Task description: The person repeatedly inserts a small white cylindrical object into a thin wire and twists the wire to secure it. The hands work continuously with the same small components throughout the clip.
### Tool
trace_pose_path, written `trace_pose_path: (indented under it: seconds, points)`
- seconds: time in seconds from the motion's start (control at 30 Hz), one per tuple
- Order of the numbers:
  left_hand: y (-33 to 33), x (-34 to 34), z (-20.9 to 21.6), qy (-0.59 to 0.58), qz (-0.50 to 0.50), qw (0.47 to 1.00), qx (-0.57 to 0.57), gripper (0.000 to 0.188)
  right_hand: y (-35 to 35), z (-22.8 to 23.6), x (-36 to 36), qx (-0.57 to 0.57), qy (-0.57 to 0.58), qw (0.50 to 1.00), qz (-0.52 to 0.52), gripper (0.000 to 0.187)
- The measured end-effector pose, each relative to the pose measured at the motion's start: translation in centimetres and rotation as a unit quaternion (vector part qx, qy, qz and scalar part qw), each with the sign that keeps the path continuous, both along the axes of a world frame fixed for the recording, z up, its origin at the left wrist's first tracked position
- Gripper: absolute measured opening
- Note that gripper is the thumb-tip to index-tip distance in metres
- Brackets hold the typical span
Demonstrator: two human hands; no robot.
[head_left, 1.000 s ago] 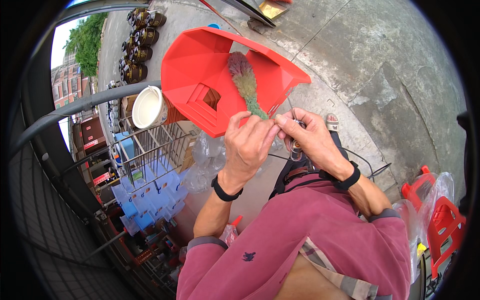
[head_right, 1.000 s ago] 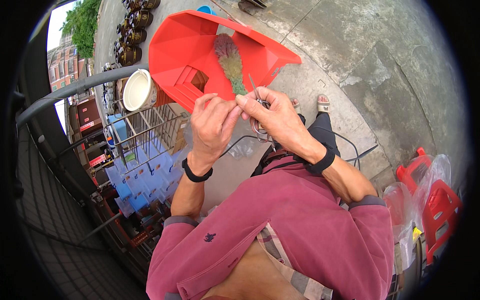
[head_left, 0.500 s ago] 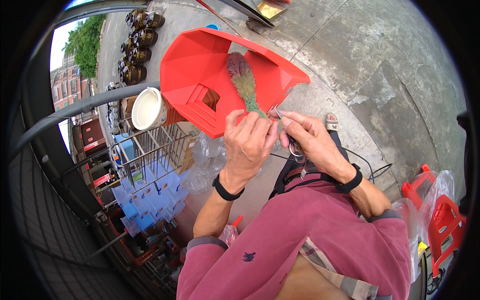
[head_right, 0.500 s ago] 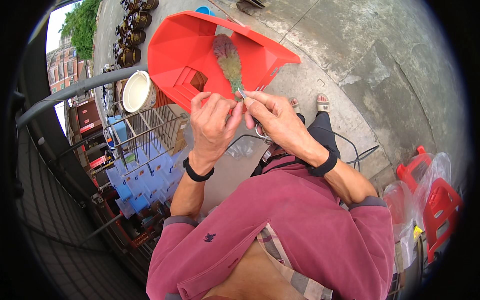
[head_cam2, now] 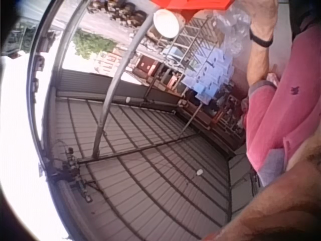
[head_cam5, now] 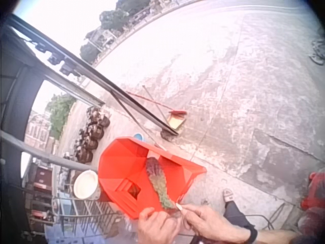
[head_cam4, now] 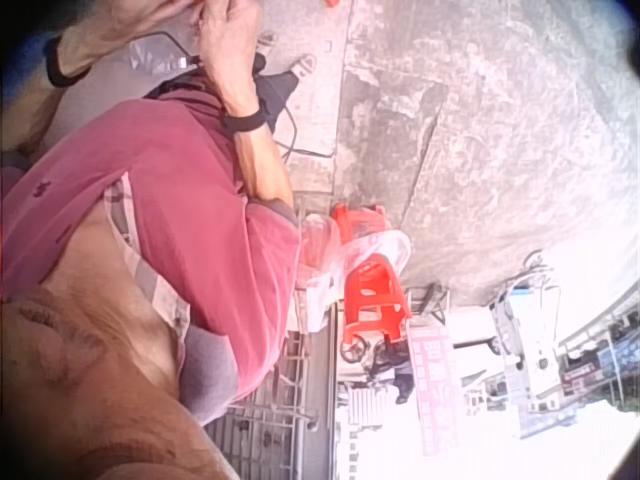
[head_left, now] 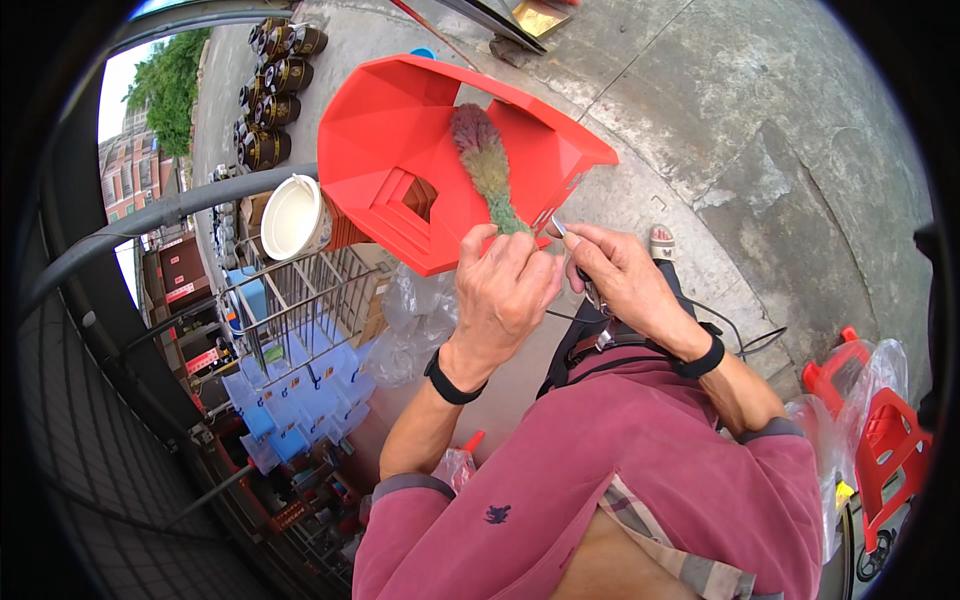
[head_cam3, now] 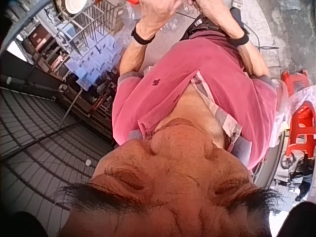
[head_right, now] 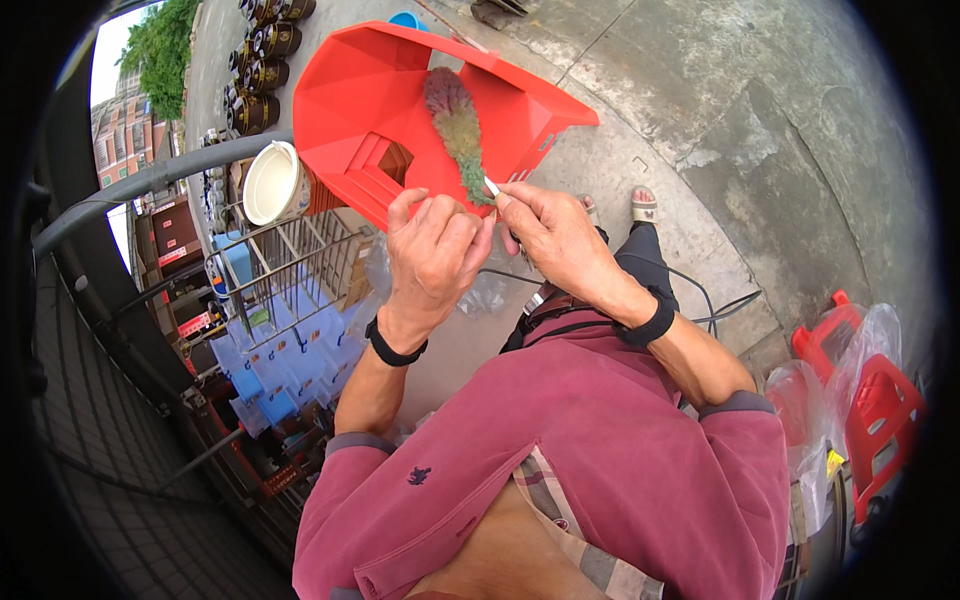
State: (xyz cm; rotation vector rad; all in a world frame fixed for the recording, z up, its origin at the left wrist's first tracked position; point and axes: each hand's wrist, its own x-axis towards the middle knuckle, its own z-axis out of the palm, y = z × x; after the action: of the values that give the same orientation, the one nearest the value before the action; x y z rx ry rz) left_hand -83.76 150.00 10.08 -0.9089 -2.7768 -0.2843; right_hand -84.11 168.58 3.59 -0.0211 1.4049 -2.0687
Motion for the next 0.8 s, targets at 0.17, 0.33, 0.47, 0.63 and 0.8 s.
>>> trace_pose_path:
  seconds: [0.17, 0.33, 0.47, 0.63, 0.8]
  points:
    - [-0.1, -0.1, 0.6, -0.32, 0.254, 0.861, 0.304, 0.015, -0.1, -0.4, 0.4, 0.013, 0.022, 1.0, 0.009, 0.03]
    - [-0.8, -0.6, 0.3, -0.43, 0.272, 0.768, 0.389, 0.021, -0.4, -0.9, 0.4, 0.035, 0.09, 0.994, 0.04, 0.028]
    - [-1.4, -0.7, 0.2, -0.421, 0.27, 0.771, 0.395, 0.018, 0.1, -1.0, 0.6, 0.001, 0.098, 0.994, 0.044, 0.028]
    - [-0.6, -0.1, -0.7, -0.316, 0.263, 0.838, 0.358, 0.017, -0.6, -1.0, 1.0, -0.064, 0.007, 0.998, -0.027, 0.029]
    - [0.5, 0.5, -2.0, -0.107, 0.206, 0.951, 0.203, 0.016, -0.7, -0.8, 1.1, -0.004, -0.016, 0.995, -0.097, 0.028]
